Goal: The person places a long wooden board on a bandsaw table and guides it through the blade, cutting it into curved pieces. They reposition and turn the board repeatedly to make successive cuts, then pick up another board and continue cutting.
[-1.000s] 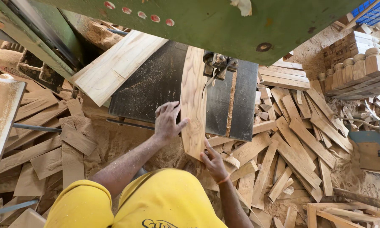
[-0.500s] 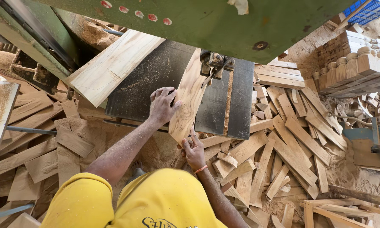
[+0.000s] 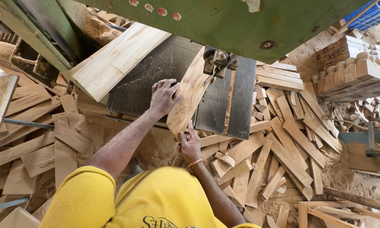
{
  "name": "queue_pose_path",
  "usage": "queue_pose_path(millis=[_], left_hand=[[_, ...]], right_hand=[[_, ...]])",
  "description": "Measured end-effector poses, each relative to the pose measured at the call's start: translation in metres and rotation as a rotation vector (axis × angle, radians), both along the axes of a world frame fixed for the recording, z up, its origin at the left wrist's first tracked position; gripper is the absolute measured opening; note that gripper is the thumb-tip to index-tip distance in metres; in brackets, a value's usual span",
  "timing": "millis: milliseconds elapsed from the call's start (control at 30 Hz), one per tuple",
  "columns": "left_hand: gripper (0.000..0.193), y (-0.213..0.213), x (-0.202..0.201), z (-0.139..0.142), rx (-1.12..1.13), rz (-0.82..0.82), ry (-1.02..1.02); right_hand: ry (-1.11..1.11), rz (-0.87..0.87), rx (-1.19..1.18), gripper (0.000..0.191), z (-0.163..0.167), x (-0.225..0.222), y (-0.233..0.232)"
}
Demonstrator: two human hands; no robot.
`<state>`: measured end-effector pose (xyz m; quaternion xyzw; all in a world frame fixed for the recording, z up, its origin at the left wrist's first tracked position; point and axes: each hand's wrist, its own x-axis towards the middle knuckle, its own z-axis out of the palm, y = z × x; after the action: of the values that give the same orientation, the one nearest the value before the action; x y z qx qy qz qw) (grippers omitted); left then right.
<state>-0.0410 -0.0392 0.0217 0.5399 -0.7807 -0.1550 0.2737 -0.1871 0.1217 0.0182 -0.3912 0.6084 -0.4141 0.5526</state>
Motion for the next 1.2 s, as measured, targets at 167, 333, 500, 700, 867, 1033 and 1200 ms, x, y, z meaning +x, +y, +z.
queue_pose_path(millis=[167,333,500,700,867,1033,1200], left_hand=[[0.053,-0.001,-0.002,-0.005,-0.034,0.021,0.013],[0.050,0.023,-0.011,-0.016,-0.018,0.059,0.054],[0.058,0.078,-0.017,-0.027,-0.014,0.061,0.146],[0.055,0.087,-0.012,-0.018,-0.022,0.051,0.137],[0.054,0.068,-0.010,-0.026,-0.025,0.070,0.128],[0.054,0.042,-0.003,-0.030,-0.050,0.034,0.100],[0.048,0.029,0.002,-0.025,-0.050,0.033,0.103]], right_hand=[[-0.031,-0.004,-0.050,0.079,0.000,0.001,-0.004],[0.030,0.104,0.043,0.078,-0.005,-0.041,0.017],[0.121,0.218,0.095,0.076,-0.015,-0.097,0.055],[0.019,0.249,0.056,0.072,-0.028,-0.114,0.056],[-0.002,0.190,0.027,0.073,-0.038,-0.099,0.042],[-0.103,0.159,-0.108,0.074,-0.036,-0.068,0.030],[-0.041,0.090,-0.067,0.073,-0.021,-0.037,0.022]])
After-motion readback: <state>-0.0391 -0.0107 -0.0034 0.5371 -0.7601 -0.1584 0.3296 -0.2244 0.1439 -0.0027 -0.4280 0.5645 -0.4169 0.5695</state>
